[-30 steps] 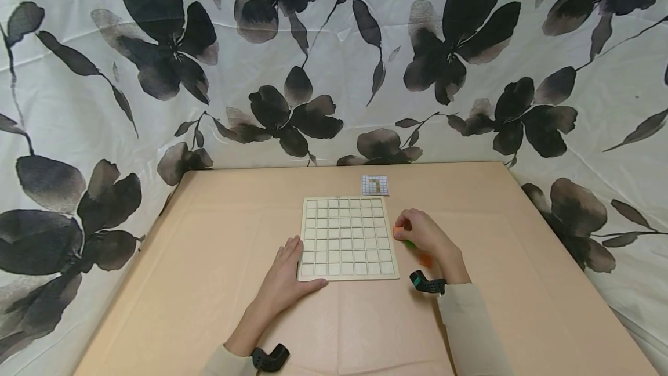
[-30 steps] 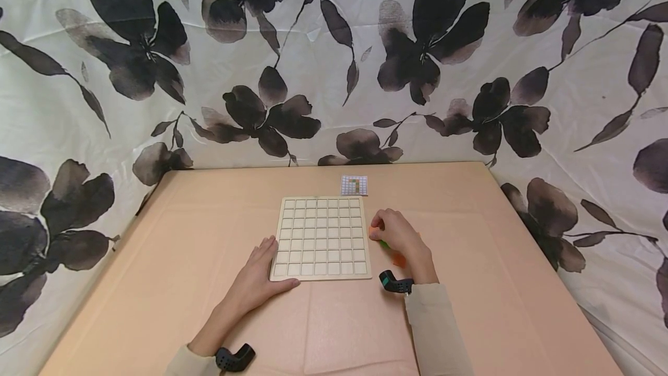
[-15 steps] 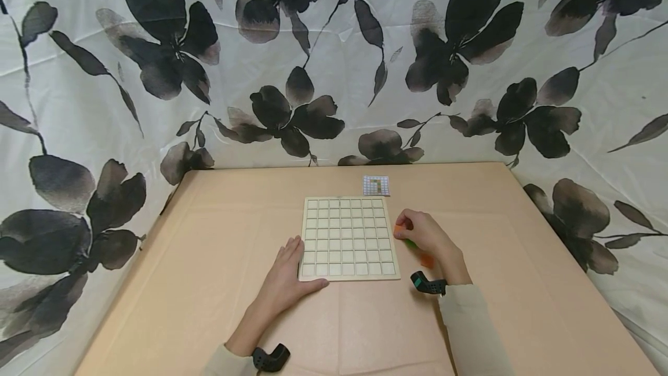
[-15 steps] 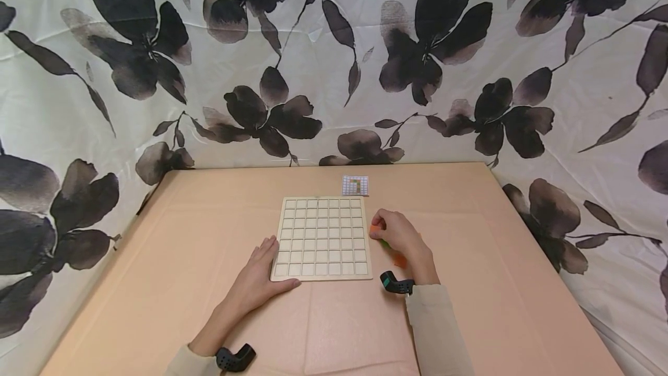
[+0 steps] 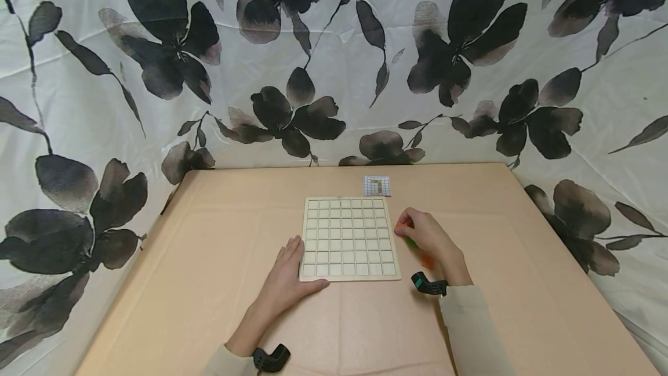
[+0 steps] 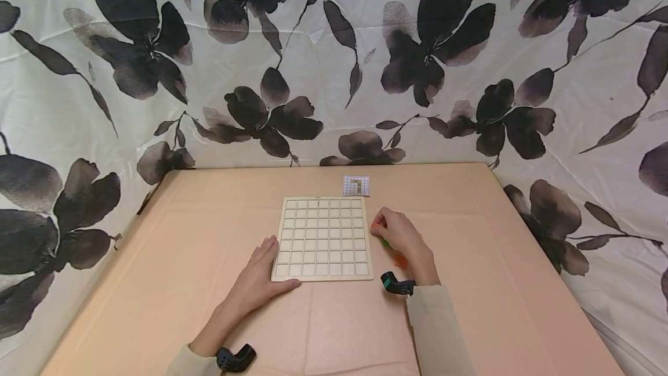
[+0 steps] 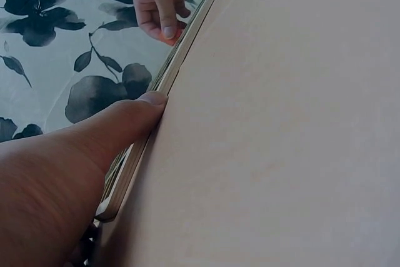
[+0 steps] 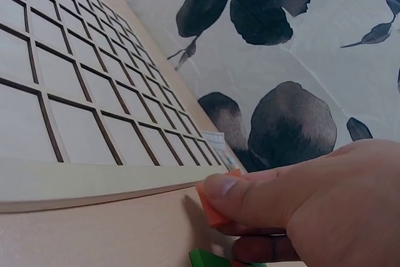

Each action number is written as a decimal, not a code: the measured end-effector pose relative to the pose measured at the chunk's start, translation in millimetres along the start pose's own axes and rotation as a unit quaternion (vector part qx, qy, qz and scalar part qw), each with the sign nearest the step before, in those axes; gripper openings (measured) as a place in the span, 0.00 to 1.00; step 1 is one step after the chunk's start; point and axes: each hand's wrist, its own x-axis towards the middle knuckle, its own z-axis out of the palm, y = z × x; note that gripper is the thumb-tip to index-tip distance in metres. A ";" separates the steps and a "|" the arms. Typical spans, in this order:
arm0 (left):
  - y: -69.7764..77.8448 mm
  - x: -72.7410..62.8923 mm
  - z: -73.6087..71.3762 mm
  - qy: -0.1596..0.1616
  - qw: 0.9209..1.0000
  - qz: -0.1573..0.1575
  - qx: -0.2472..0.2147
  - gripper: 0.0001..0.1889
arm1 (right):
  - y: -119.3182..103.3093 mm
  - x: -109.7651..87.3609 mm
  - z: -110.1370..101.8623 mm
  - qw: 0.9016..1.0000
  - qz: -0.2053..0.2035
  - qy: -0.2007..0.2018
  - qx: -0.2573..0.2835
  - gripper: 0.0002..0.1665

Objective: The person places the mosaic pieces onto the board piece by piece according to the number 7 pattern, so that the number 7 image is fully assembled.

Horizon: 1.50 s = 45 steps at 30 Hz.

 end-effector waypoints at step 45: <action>-4.4 -5.7 0.9 0.011 1.000 0.020 -0.004 0.60 | -51.8 12.0 35.2 0.995 -0.068 0.052 0.045 0.10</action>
